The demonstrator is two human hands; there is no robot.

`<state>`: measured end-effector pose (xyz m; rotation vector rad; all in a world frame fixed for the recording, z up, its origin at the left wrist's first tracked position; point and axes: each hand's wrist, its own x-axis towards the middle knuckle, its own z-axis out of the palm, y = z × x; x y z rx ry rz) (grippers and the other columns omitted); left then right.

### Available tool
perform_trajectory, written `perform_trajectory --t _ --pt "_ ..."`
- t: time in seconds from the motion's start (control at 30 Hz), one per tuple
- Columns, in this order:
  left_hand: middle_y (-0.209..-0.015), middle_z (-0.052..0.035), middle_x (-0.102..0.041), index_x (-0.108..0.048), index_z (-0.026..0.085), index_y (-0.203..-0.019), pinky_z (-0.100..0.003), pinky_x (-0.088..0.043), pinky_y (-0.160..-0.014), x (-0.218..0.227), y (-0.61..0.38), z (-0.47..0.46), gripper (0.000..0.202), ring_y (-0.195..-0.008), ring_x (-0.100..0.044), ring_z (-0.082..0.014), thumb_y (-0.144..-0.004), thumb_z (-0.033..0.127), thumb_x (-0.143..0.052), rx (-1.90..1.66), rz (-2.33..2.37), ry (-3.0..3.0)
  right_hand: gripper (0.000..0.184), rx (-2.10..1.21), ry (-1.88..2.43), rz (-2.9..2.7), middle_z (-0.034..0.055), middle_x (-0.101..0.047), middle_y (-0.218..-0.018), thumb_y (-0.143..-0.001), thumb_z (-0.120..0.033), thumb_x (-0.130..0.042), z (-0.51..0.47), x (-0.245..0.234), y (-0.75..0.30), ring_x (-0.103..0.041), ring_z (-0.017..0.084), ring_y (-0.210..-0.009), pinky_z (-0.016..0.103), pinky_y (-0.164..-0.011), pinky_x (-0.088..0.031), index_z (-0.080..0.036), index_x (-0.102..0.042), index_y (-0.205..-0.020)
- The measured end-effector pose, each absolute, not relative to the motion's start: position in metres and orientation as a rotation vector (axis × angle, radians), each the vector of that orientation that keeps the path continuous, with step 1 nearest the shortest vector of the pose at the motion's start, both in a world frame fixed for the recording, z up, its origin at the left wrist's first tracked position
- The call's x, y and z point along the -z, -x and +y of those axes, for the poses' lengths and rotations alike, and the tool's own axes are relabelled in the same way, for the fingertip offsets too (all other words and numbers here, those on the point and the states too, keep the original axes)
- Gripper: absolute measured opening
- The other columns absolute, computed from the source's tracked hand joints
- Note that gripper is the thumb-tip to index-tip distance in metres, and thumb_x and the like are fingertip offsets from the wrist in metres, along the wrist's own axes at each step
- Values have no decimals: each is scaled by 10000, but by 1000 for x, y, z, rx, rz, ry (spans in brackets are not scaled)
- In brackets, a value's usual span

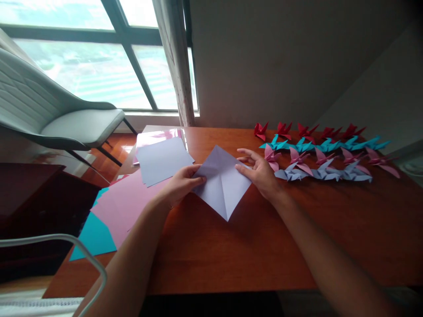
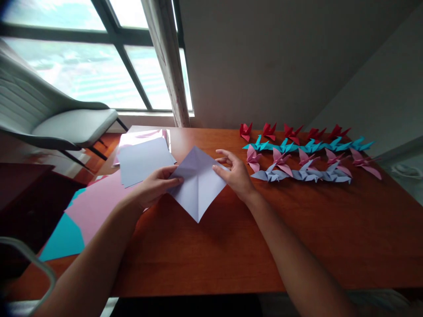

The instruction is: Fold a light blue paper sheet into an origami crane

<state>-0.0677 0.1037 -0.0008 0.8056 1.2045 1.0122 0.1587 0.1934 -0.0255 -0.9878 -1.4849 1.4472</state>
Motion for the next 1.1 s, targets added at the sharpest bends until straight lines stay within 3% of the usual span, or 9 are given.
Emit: perform_trajectory --t 0.3,0.43,0.53,0.8,1.1 --pt "-852 -48 -737 -754 163 -1001 -221 -530 -665 2 77 104 312 -701 -657 -126 -696 190 -814 -1024 1112 -721 391 -1702 895 -1424 29 -725 -1094 -661 -351 -837 193 17 -165 -664 196 -986 333 -859 -532 -244 -709 -1015" --pt "-860 -49 -750 -755 163 -986 -210 -548 -655 1 79 104 292 -693 -674 -124 -700 177 -815 -1072 1124 -703 372 -1786 907 -1531 20 -736 -982 -725 -391 -792 192 14 -171 -663 157 -788 266 -648 -514 -245 -719 -1060" --pt "-922 -79 -763 -744 154 -1002 -238 -570 -696 -2 79 103 298 -745 -703 -152 -715 185 -815 -1049 1141 -684 258 -1789 923 -1557 11 -726 -848 -742 -367 -768 190 16 -169 -627 139 -697 237 -558 -461 -220 -745 -953" --pt "-933 -77 -759 -736 142 -1031 -227 -555 -692 -3 74 103 377 -757 -695 -144 -673 170 -850 -1014 1162 -712 263 -1871 902 -1173 4 -746 -867 -668 -296 -812 190 20 -160 -655 134 -719 269 -700 -513 -218 -745 -910" --pt "-908 -54 -737 -733 160 -1007 -217 -533 -659 -1 72 102 318 -734 -661 -130 -710 223 -829 -1004 1180 -733 257 -1927 907 -1147 24 -738 -952 -699 -305 -781 194 22 -163 -663 155 -787 252 -644 -518 -217 -714 -931"
